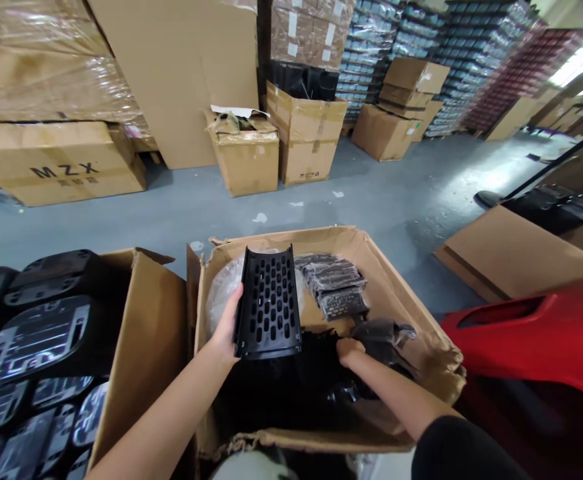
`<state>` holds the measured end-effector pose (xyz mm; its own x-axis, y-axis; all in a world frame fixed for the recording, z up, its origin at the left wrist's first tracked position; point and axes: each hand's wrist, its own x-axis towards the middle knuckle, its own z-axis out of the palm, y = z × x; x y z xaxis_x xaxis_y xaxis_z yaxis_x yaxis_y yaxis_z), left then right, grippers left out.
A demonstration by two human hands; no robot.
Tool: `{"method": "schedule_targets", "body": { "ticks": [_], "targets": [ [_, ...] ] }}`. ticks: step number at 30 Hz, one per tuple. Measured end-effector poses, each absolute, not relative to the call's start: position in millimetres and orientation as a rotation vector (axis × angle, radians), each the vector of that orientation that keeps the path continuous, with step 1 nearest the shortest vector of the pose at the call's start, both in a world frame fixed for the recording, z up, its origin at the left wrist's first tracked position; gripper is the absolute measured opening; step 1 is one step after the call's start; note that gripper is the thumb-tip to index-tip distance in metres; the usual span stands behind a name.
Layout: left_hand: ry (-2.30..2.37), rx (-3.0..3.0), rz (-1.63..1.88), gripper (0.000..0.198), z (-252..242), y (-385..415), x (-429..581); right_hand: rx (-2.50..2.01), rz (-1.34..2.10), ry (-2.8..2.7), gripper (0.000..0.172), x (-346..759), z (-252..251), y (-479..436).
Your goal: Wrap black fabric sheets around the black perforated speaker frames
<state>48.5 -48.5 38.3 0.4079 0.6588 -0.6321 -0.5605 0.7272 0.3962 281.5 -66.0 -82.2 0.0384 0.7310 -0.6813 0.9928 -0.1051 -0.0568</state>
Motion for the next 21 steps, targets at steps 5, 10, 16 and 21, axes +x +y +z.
{"method": "schedule_targets", "body": {
  "ticks": [5, 10, 16, 21],
  "targets": [
    [0.959, 0.074, 0.720, 0.056, 33.6, -46.7, 48.6, 1.975, -0.862, 1.808, 0.015, 330.5, -43.1, -53.4],
    [0.995, 0.101, 0.603, 0.057, 18.3, -51.4, 57.5, 1.959, -0.899, 2.359, 0.023, 347.9, 41.2, -71.0],
    [0.849, 0.155, 0.455, 0.070, 13.0, -58.3, 61.8, 1.381, -0.208, 3.160, 0.033, 295.5, 71.5, -76.4],
    [0.757, 0.203, 0.458, 0.067, 10.3, -62.8, 60.2, 1.015, -0.280, 3.222, 0.048, 273.8, 71.2, -66.2]
  ]
}}
